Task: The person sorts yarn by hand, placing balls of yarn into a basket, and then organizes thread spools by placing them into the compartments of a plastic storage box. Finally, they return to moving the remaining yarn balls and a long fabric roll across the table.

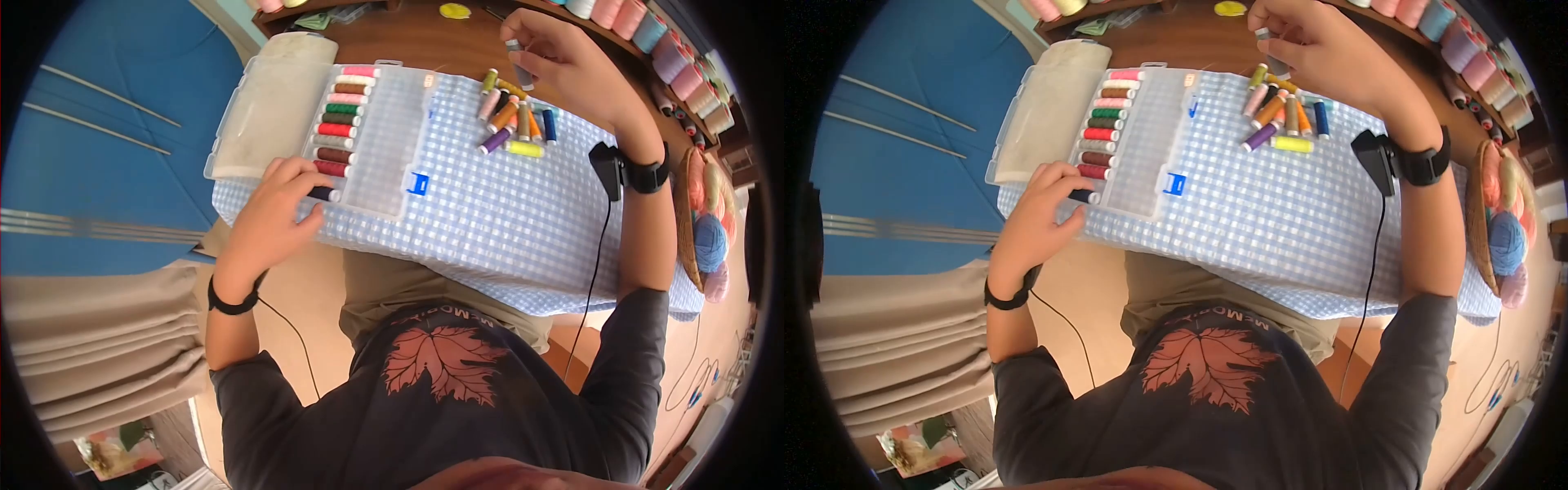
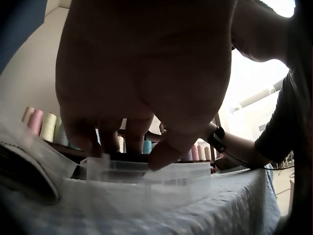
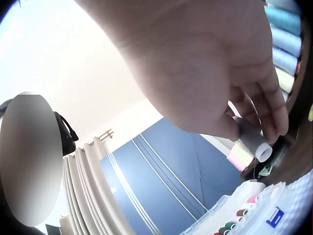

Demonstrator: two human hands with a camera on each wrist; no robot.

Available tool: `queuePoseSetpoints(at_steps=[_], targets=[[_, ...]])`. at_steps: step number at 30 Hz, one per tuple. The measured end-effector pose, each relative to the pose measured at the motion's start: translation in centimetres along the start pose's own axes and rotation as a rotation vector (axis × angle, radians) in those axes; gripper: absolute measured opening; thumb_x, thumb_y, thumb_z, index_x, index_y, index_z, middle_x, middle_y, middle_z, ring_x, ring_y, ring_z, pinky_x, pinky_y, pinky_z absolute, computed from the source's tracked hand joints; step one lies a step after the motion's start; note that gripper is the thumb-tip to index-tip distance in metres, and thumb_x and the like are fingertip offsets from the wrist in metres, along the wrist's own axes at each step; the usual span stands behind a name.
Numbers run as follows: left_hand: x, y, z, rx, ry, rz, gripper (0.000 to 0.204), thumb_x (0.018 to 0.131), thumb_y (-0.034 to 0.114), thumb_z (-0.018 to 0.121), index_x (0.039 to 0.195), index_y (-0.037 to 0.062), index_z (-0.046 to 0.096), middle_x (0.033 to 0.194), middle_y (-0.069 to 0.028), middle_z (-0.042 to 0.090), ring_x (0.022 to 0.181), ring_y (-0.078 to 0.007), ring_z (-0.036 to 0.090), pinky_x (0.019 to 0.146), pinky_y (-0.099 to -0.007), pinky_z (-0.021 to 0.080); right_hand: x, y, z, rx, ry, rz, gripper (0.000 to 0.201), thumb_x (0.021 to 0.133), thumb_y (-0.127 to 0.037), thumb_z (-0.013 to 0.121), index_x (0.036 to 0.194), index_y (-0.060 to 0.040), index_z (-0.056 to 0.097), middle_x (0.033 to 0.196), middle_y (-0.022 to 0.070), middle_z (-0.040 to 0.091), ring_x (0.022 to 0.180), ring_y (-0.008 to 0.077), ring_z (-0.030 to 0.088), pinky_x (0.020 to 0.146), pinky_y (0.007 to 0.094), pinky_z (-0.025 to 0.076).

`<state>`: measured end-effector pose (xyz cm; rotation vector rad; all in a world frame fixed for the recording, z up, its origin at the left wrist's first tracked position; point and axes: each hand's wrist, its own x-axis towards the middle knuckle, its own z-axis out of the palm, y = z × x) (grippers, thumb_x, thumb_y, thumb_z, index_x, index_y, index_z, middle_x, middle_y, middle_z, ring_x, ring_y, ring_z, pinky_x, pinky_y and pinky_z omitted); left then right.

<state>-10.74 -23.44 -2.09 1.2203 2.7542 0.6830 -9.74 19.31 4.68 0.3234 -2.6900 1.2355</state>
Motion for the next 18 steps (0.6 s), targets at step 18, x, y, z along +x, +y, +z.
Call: queuePoseSetpoints(at_steps=[18], targets=[[17.7,7.3,6.0,-0.479,-0.153,-0.047,0.043,0.092,0.016,0.091,0.122,-0.009,0.072,0.094,-0.0055,0.074,0.083,-0.0098,0.072,0.071,-0.0281,0.058,-0.4,5.0,-3.4,-0.381,-0.34,0.356,0.04,0.102,-0.032,0.07,0.101,0.0077,0.073,0.076,0.0143,0.074,0.064,0.0221,0.077,0.056,0.0333,0.064]])
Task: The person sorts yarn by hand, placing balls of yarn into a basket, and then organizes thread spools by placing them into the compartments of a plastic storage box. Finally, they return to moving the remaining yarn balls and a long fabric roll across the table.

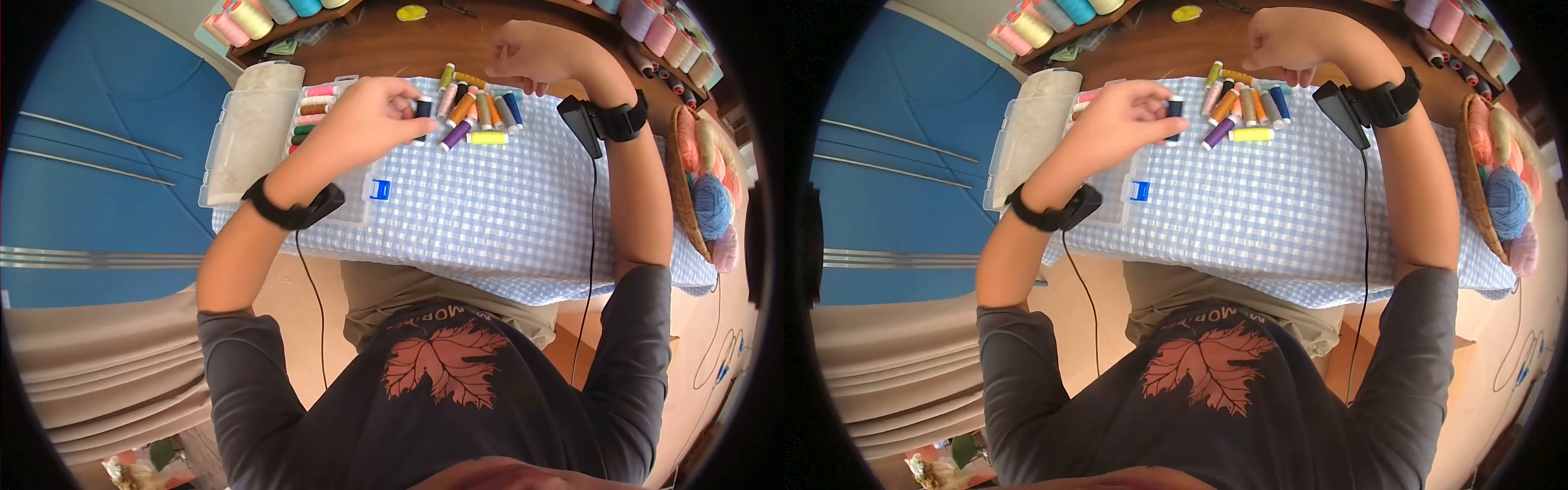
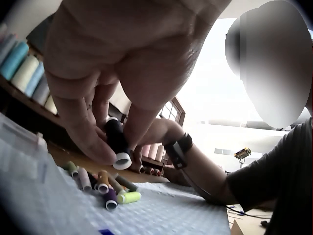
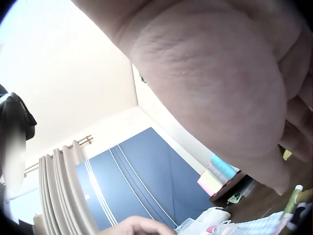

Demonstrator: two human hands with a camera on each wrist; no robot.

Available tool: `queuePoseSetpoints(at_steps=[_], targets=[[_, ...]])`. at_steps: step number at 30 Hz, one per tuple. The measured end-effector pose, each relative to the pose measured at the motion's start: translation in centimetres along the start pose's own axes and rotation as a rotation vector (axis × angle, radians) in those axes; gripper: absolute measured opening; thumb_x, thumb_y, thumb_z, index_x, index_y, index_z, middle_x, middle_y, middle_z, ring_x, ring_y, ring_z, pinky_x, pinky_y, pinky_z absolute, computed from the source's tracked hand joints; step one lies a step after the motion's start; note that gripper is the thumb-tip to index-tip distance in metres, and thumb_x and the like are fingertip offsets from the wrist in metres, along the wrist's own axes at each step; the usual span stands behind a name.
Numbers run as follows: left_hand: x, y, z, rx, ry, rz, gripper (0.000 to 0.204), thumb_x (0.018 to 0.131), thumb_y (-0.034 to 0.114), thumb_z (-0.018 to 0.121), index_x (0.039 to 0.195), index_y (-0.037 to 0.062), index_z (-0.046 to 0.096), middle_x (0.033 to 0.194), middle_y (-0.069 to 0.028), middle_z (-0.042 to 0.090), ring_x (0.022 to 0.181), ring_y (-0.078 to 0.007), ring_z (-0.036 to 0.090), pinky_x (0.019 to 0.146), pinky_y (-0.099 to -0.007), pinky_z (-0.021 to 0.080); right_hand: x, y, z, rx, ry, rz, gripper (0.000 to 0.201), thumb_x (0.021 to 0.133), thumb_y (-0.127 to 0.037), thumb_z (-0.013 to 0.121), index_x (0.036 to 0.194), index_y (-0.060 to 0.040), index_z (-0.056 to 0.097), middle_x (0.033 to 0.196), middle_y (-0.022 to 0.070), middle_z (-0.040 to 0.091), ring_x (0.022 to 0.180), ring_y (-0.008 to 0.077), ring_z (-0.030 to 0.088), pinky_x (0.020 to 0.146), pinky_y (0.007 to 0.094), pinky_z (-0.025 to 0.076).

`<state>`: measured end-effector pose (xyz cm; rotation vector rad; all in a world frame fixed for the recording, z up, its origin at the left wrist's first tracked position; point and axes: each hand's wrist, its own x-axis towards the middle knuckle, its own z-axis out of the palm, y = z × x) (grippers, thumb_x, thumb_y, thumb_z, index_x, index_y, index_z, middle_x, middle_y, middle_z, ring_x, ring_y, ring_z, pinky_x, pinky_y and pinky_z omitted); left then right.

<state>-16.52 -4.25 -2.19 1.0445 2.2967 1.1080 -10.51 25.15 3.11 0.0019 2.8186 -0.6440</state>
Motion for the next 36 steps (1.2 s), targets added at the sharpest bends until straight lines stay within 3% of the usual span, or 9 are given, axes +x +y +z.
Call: queuePoseSetpoints(at_steps=[6,14,18,22,24,25,26,31,36], targets=[[3.3,0.5,1.9,0.17,0.025,0.03,0.053,0.093,0.028,0.09,0.127,-0.0088,0.074,0.097,-0.0112,0.078,0.08,-0.0143,0.077,0.071,-0.0306,0.06,-1.3,-0.2,-0.2,0.017,0.039,-0.017,0.046,0.104,-0.038,0.07,0.116,0.0061,0.072,0.077,0.014,0.073,0.066,0.0214,0.075,0.058,0.033,0.062],[-2.2,0.1,-2.8,-0.107,0.159,-0.016,0.028,0.103,0.012,0.076,0.125,-0.0055,0.076,0.099,-0.0067,0.078,0.092,-0.0146,0.077,0.08,-0.0298,0.064,-0.6,0.8,0.0,-0.026,0.094,-0.127,0.037,0.105,-0.033,0.07,0.115,0.0025,0.072,0.08,0.0104,0.073,0.069,0.0179,0.073,0.061,0.0328,0.059],[-7.3,-2.5,-7.5,0.335,0.302,-0.017,0.026,0.099,0.005,0.074,0.123,0.0012,0.079,0.103,-0.0061,0.076,0.086,-0.0114,0.071,0.077,-0.0288,0.059,-0.2,0.6,0.6,-0.082,0.206,-0.248,0.028,0.104,-0.026,0.07,0.112,0.0008,0.072,0.082,0.008,0.073,0.073,0.0145,0.071,0.065,0.0311,0.056],[-12.7,-3.8,-8.9,0.591,0.154,-0.065,0.028,0.086,0.001,0.072,0.113,0.0014,0.079,0.106,-0.0143,0.075,0.093,-0.0267,0.07,0.083,-0.037,0.055,-1.0,-4.0,1.4,-0.065,0.244,-0.283,0.021,0.104,-0.019,0.07,0.113,0.0,0.071,0.087,0.006,0.074,0.081,0.0115,0.07,0.069,0.0293,0.053],[-14.1,-4.5,-8.2,0.61,0.135,-0.075,0.029,0.083,0.002,0.071,0.111,-0.0002,0.077,0.105,-0.0163,0.074,0.097,-0.0334,0.068,0.089,-0.0398,0.054,-0.4,-5.6,2.7,0.141,0.246,-0.527,0.017,0.104,-0.013,0.069,0.115,0.0007,0.07,0.091,0.006,0.075,0.08,0.0127,0.07,0.072,0.0307,0.055],[-14.6,-4.7,-7.7,0.612,0.121,-0.063,0.03,0.082,0.003,0.072,0.111,-0.0002,0.077,0.104,-0.0161,0.073,0.096,-0.0333,0.068,0.088,-0.0403,0.054,-0.7,-7.4,3.9,0.33,0.17,-0.507,0.013,0.103,-0.007,0.069,0.113,0.0017,0.07,0.093,0.0069,0.075,0.084,0.0136,0.07,0.077,0.0325,0.057],[-14.9,-4.9,-7.3,0.614,0.105,-0.051,0.031,0.081,0.004,0.072,0.111,-0.0003,0.077,0.102,-0.016,0.073,0.096,-0.0333,0.067,0.087,-0.0408,0.054,-0.1,-8.5,5.1,0.179,0.274,-0.744,0.013,0.1,-0.008,0.071,0.105,0.0035,0.072,0.094,0.0171,0.075,0.088,0.0279,0.076,0.079,0.0402,0.063],[-15.4,-5.5,-7.4,0.569,0.134,-0.015,0.033,0.078,0.007,0.074,0.11,-0.001,0.078,0.098,-0.0148,0.071,0.093,-0.0314,0.065,0.085,-0.0401,0.054,2.9,-14.8,12.3,0.166,0.379,-1.093,0.016,0.091,0.0,0.07,0.106,0.0017,0.075,0.094,0.0205,0.076,0.096,0.0372,0.076,0.083,0.0476,0.06],[-17.2,-3.4,-9.9,0.526,0.127,-0.161,0.033,0.075,0.006,0.075,0.106,-0.0012,0.079,0.091,-0.0123,0.072,0.085,-0.0268,0.063,0.08,-0.0377,0.054,4.7,-18.6,16.4,-0.046,0.413,-0.942,0.012,0.088,0.0,0.07,0.099,0.0009,0.074,0.091,0.0191,0.075,0.097,0.0384,0.075,0.084,0.0498,0.06]])
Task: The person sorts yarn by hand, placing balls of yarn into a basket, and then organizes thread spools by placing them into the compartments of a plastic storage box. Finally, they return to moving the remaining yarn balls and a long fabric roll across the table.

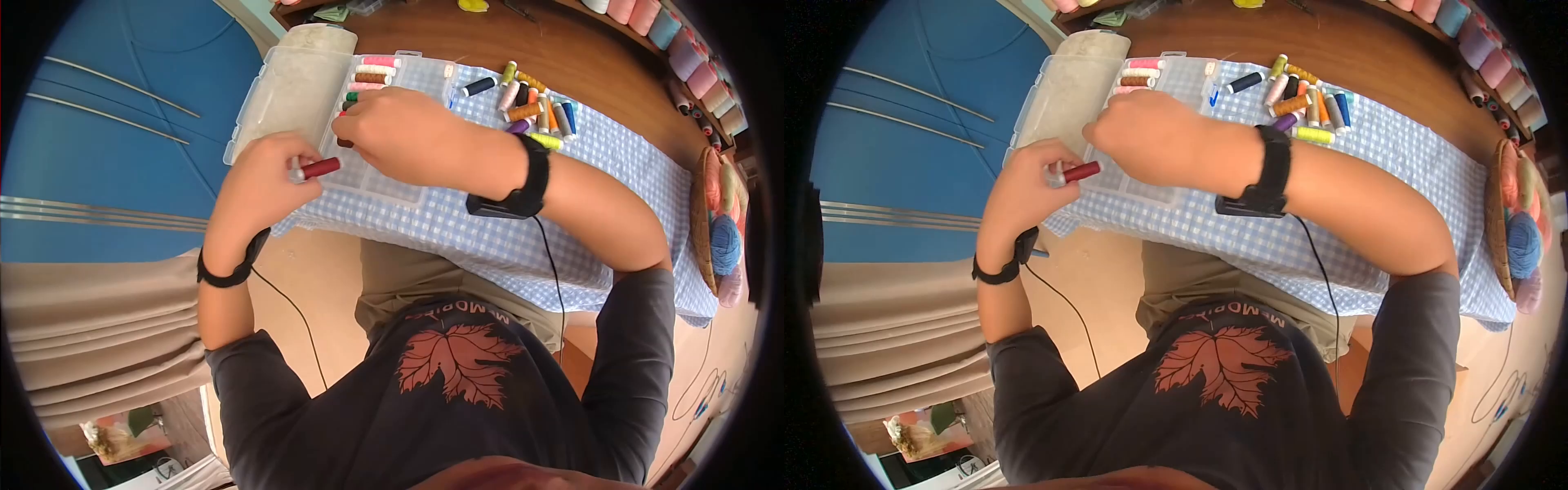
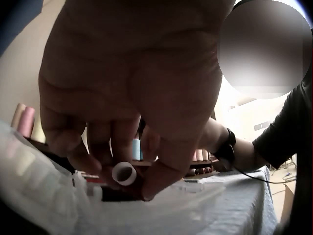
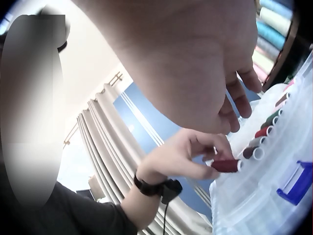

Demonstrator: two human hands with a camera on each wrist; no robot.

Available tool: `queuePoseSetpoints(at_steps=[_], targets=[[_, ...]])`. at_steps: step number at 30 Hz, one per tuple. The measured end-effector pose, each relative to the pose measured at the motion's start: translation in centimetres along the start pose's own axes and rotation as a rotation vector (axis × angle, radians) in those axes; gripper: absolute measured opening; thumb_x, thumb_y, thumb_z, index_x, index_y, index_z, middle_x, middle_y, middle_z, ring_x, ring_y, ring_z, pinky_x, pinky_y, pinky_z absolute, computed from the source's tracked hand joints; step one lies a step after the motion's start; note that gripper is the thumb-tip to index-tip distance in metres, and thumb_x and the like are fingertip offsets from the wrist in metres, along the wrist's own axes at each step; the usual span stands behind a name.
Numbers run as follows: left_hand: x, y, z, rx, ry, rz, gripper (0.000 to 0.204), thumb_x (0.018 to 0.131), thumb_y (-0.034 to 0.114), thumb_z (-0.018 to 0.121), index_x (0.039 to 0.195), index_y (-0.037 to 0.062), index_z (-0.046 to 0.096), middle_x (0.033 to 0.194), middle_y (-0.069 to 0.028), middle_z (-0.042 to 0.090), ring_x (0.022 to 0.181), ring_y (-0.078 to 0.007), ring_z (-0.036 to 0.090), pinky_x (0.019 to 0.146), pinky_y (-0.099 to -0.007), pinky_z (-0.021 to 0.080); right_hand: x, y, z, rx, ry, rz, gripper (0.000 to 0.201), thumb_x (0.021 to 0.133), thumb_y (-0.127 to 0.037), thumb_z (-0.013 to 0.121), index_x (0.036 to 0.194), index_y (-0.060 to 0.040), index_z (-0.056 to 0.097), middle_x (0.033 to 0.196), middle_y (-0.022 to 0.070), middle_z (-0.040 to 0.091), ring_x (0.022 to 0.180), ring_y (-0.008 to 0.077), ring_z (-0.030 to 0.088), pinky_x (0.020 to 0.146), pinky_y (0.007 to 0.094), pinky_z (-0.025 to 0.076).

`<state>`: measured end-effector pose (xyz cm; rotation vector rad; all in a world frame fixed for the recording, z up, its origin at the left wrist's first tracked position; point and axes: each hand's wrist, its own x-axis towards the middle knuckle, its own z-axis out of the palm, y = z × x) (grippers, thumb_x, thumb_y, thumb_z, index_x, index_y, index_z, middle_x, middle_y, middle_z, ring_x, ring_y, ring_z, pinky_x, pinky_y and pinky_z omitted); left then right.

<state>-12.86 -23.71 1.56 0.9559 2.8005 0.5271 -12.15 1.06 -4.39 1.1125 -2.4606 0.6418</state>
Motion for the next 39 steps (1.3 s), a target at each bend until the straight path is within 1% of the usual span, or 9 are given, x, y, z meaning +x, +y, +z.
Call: queuePoseSetpoints(at_steps=[5,9,14,17,21,23,27,29,39], targets=[[-2.5,-0.8,-2.2,-0.069,0.098,-0.074,0.031,0.075,0.004,0.076,0.104,-0.0003,0.084,0.085,-0.0091,0.074,0.077,-0.0171,0.06,0.075,-0.0322,0.05,0.6,-0.9,2.6,-0.166,-0.107,0.08,0.011,0.087,-0.005,0.073,0.098,-0.0023,0.071,0.085,0.0176,0.074,0.091,0.038,0.075,0.081,0.05,0.061],[-2.7,0.1,-3.0,-0.119,0.091,-0.114,0.027,0.082,0.005,0.079,0.108,0.0001,0.085,0.083,-0.0049,0.074,0.077,-0.0123,0.057,0.071,-0.0298,0.045,1.2,-1.1,3.0,0.031,-0.051,0.194,0.017,0.089,-0.006,0.073,0.104,0.0013,0.069,0.085,0.0209,0.074,0.086,0.0405,0.075,0.078,0.0511,0.06],[-1.0,1.7,-1.7,-0.218,0.235,-0.049,0.024,0.092,0.017,0.084,0.109,0.0007,0.083,0.081,-0.0067,0.072,0.074,-0.0142,0.056,0.068,-0.0332,0.047,0.4,-0.1,-3.7,0.225,0.134,0.341,0.031,0.089,-0.01,0.071,0.118,0.0023,0.071,0.091,0.0245,0.077,0.09,0.0428,0.076,0.082,0.0505,0.061],[0.7,3.9,-0.9,-0.216,0.118,-0.044,0.02,0.096,0.015,0.083,0.111,0.0027,0.084,0.087,-0.0006,0.073,0.077,-0.0088,0.053,0.067,-0.0289,0.041,-2.6,2.4,-9.0,0.046,0.133,0.368,0.034,0.09,-0.009,0.068,0.123,-0.0014,0.074,0.099,0.0226,0.079,0.086,0.0399,0.077,0.078,0.0459,0.062],[4.8,6.2,1.5,-0.226,0.079,0.182,0.023,0.096,0.02,0.083,0.11,0.0023,0.082,0.084,-0.0013,0.07,0.077,-0.011,0.053,0.068,-0.0312,0.044,-6.8,6.7,-14.1,0.073,-0.014,0.565,0.029,0.091,-0.01,0.07,0.115,0.0052,0.074,0.101,0.0204,0.081,0.085,0.0318,0.08,0.078,0.0407,0.062],[7.6,8.0,2.0,-0.122,-0.065,0.3,0.028,0.096,0.025,0.083,0.111,0.002,0.081,0.081,-0.0045,0.065,0.078,-0.0153,0.057,0.07,-0.0336,0.048,-8.3,8.3,-16.0,-0.178,-0.157,0.611,0.027,0.091,-0.015,0.072,0.109,0.0046,0.077,0.094,0.019,0.08,0.085,0.0308,0.078,0.077,0.0407,0.06],[13.5,9.9,5.1,-0.114,-0.112,0.373,0.03,0.095,0.027,0.082,0.111,0.0015,0.081,0.08,-0.0062,0.064,0.076,-0.0192,0.059,0.07,-0.0345,0.049,-10.7,12.1,-17.4,-0.181,-0.343,0.682,0.025,0.089,-0.014,0.074,0.107,0.0031,0.08,0.091,0.0173,0.079,0.082,0.0287,0.076,0.075,0.0398,0.059],[16.0,10.7,6.2,-0.042,-0.28,0.35,0.034,0.095,0.026,0.081,0.118,0.0006,0.08,0.085,-0.0088,0.07,0.078,-0.021,0.065,0.07,-0.036,0.052,-11.0,12.5,-17.1,-0.123,-0.372,0.723,0.025,0.087,-0.012,0.075,0.107,0.0017,0.082,0.091,0.0156,0.08,0.082,0.0269,0.077,0.074,0.0391,0.059],[15.5,9.9,5.7,-0.151,-0.021,0.291,0.038,0.097,0.017,0.075,0.13,-0.0015,0.076,0.102,-0.0112,0.079,0.085,-0.0218,0.073,0.078,-0.0383,0.058,-11.3,12.2,-16.5,-0.142,-0.309,0.672,0.02,0.087,-0.007,0.073,0.104,-0.001,0.083,0.093,0.0159,0.081,0.084,0.0301,0.077,0.076,0.042,0.06]])
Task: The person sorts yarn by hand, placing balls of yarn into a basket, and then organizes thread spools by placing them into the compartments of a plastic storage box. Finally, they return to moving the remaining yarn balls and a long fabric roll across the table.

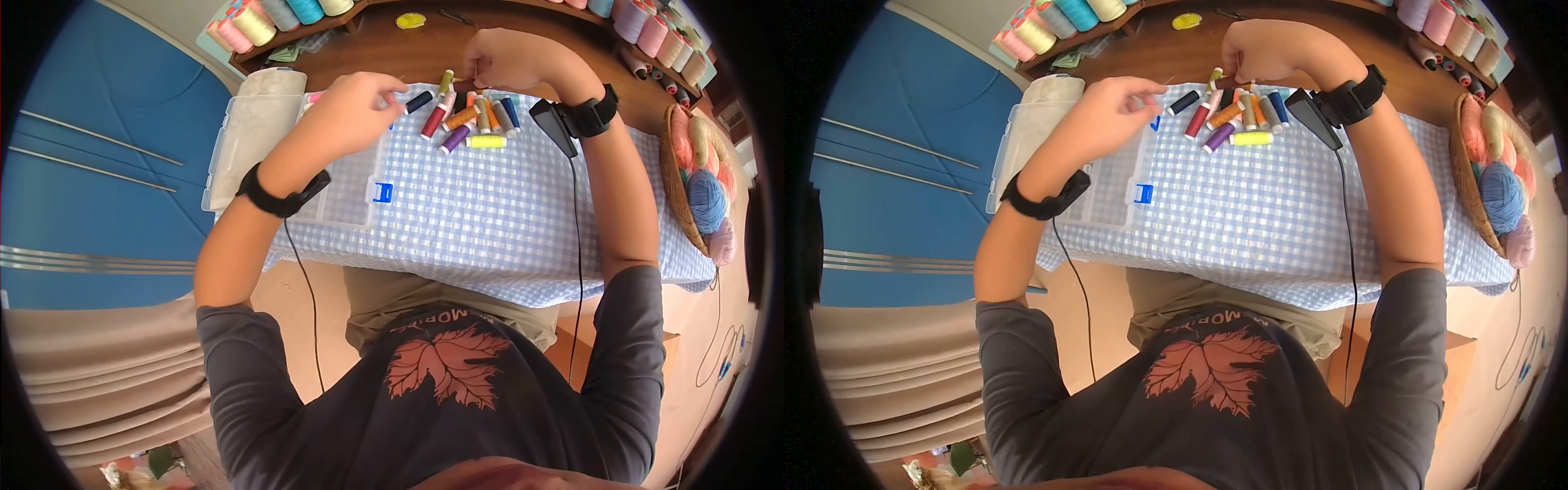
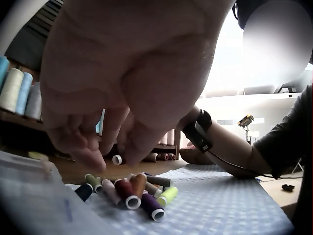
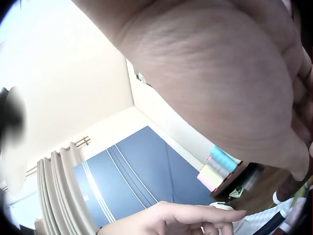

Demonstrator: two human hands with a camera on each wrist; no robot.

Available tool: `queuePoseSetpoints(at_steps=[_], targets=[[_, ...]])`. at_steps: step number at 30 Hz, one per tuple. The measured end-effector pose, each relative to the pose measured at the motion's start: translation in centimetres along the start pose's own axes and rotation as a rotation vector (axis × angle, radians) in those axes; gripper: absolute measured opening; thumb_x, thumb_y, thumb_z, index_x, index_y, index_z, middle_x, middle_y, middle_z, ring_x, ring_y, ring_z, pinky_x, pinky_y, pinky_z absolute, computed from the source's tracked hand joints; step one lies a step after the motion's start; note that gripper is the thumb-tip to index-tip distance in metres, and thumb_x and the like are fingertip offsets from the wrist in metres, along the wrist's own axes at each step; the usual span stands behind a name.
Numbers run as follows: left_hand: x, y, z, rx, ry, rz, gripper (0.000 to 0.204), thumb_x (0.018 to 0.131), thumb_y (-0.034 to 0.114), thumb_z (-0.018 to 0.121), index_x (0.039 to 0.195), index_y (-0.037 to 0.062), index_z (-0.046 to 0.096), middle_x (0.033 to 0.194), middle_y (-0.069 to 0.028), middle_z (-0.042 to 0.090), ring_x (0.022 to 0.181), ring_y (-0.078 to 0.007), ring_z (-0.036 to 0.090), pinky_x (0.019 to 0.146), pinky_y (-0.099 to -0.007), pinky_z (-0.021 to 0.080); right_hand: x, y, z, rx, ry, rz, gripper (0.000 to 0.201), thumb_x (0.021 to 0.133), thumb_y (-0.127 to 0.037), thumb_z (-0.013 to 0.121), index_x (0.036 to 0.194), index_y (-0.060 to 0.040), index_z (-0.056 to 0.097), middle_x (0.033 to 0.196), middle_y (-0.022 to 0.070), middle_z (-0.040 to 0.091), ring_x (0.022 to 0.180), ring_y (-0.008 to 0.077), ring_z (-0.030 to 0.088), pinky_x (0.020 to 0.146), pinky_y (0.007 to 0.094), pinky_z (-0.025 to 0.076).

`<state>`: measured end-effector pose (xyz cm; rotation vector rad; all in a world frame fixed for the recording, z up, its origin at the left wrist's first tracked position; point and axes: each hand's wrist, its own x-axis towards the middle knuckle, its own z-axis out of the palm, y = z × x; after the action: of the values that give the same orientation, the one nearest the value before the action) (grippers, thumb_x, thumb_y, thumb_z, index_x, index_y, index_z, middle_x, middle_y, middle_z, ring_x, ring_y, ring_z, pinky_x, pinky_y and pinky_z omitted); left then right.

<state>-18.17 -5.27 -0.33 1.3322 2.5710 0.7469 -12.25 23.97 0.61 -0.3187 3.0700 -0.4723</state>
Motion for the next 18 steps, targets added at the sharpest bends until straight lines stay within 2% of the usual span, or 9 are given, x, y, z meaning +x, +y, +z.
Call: queuePoseSetpoints(at_steps=[6,8,10,11,13,14,15,17,18], targets=[[-7.4,-4.4,-3.8,0.059,0.139,-0.161,0.024,0.097,0.008,0.071,0.118,-0.0009,0.078,0.107,-0.0135,0.078,0.098,-0.0241,0.072,0.087,-0.0379,0.057,0.2,-0.7,0.6,-0.063,0.126,-0.048,0.018,0.093,-0.008,0.067,0.102,0.0011,0.081,0.095,0.0186,0.08,0.086,0.0339,0.077,0.079,0.0432,0.061],[-10.6,-4.7,-4.1,0.283,0.183,-0.222,0.02,0.096,0.005,0.07,0.113,-0.0009,0.078,0.109,-0.0155,0.078,0.103,-0.0317,0.071,0.092,-0.0408,0.056,0.6,-1.3,1.0,-0.052,0.17,-0.073,0.019,0.095,-0.008,0.066,0.102,0.0019,0.08,0.096,0.0184,0.08,0.086,0.0345,0.076,0.079,0.0429,0.061],[-13.0,-5.5,-3.3,0.319,0.182,-0.18,0.02,0.096,0.004,0.069,0.113,-0.0002,0.077,0.113,-0.0157,0.077,0.106,-0.0349,0.07,0.096,-0.0425,0.055,1.1,-2.3,1.4,0.141,0.242,-0.21,0.016,0.099,-0.006,0.067,0.107,0.0038,0.078,0.096,0.0159,0.081,0.084,0.0274,0.076,0.078,0.0382,0.061],[-14.0,-5.6,-3.1,0.353,0.18,-0.131,0.021,0.095,0.004,0.069,0.114,0.0005,0.077,0.116,-0.0158,0.076,0.109,-0.038,0.068,0.099,-0.0442,0.054,1.2,-4.3,1.3,0.141,0.237,-0.218,0.016,0.099,-0.006,0.067,0.107,0.0038,0.078,0.096,0.0159,0.081,0.084,0.0274,0.076,0.078,0.0382,0.061],[-14.8,-5.3,-2.5,0.284,0.185,-0.191,0.023,0.095,0.004,0.069,0.116,0.0011,0.077,0.121,-0.0144,0.074,0.115,-0.039,0.065,0.104,-0.0453,0.052,1.7,-8.8,1.1,0.415,0.026,-0.109,0.015,0.099,-0.001,0.067,0.11,0.0036,0.076,0.101,0.0157,0.081,0.088,0.0272,0.077,0.082,0.0393,0.062],[-14.9,-5.4,-2.2,0.28,0.231,-0.162,0.023,0.095,0.005,0.07,0.117,0.0009,0.076,0.121,-0.0142,0.073,0.116,-0.0385,0.065,0.104,-0.045,0.052,2.7,-9.5,2.3,0.265,0.15,-0.414,0.018,0.096,0.003,0.068,0.113,0.0022,0.076,0.107,0.0167,0.08,0.097,0.0306,0.077,0.089,0.0415,0.062],[-15.0,-5.5,-2.0,0.277,0.276,-0.132,0.024,0.095,0.006,0.07,0.117,0.0007,0.076,0.122,-0.014,0.073,0.117,-0.038,0.065,0.104,-0.0447,0.052,3.5,-10.7,3.4,0.283,0.136,-0.446,0.024,0.094,0.004,0.07,0.117,0.0002,0.076,0.115,0.0171,0.079,0.109,0.0345,0.075,0.095,0.0429,0.06],[-15.0,-5.9,-1.5,0.292,0.3,-0.145,0.024,0.095,0.007,0.071,0.117,0.0001,0.076,0.121,-0.0141,0.073,0.118,-0.0378,0.065,0.104,-0.0447,0.052,5.5,-13.2,5.9,0.236,0.25,-0.705,0.026,0.093,0.004,0.071,0.118,-0.0015,0.075,0.117,0.0161,0.078,0.114,0.0365,0.072,0.098,0.0443,0.058],[-15.0,-6.1,-1.3,0.308,0.319,-0.151,0.025,0.094,0.009,0.072,0.117,-0.0004,0.076,0.12,-0.0141,0.073,0.119,-0.0376,0.064,0.104,-0.0446,0.052,6.5,-14.5,6.8,0.236,0.246,-0.712,0.026,0.093,0.004,0.071,0.118,-0.0015,0.075,0.117,0.0161,0.078,0.114,0.0365,0.072,0.098,0.0443,0.058]])
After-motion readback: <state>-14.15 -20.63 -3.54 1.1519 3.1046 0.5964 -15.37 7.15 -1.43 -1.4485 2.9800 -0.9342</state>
